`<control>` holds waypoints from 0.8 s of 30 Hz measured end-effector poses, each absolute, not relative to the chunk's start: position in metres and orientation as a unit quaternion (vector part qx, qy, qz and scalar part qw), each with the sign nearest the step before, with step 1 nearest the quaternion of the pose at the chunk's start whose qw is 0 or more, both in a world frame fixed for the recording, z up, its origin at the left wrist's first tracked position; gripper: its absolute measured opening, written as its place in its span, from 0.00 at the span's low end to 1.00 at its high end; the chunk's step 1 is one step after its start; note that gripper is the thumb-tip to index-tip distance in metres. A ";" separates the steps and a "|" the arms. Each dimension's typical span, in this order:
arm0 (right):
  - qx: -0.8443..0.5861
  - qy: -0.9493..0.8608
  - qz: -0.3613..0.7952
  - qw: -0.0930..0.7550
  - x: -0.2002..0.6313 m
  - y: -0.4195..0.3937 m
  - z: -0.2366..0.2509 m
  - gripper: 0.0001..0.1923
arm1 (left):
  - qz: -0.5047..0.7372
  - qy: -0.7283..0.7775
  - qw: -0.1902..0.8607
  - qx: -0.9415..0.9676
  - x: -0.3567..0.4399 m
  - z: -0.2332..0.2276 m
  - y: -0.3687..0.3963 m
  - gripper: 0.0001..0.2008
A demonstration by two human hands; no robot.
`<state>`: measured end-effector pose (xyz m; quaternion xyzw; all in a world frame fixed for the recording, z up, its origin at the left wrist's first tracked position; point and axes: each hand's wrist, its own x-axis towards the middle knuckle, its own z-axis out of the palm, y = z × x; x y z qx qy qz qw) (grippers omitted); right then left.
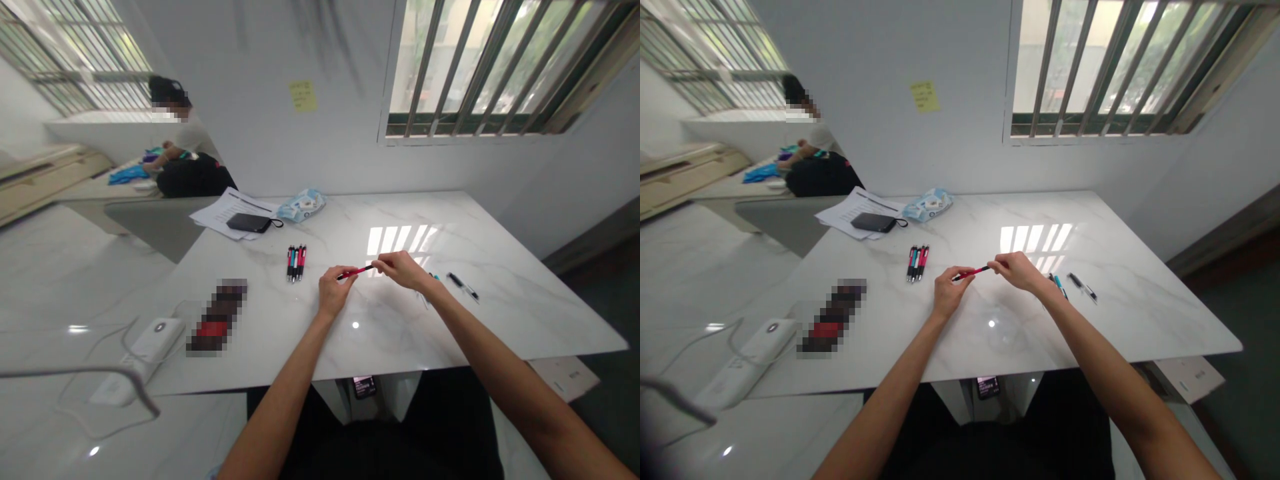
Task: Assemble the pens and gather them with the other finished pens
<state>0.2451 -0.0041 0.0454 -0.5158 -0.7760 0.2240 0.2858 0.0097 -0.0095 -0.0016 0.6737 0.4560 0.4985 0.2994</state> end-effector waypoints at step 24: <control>-0.488 -0.806 0.195 0.273 0.256 -0.006 0.034 0.23 | 0.461 0.445 0.387 0.663 0.009 -0.004 -0.006 0.08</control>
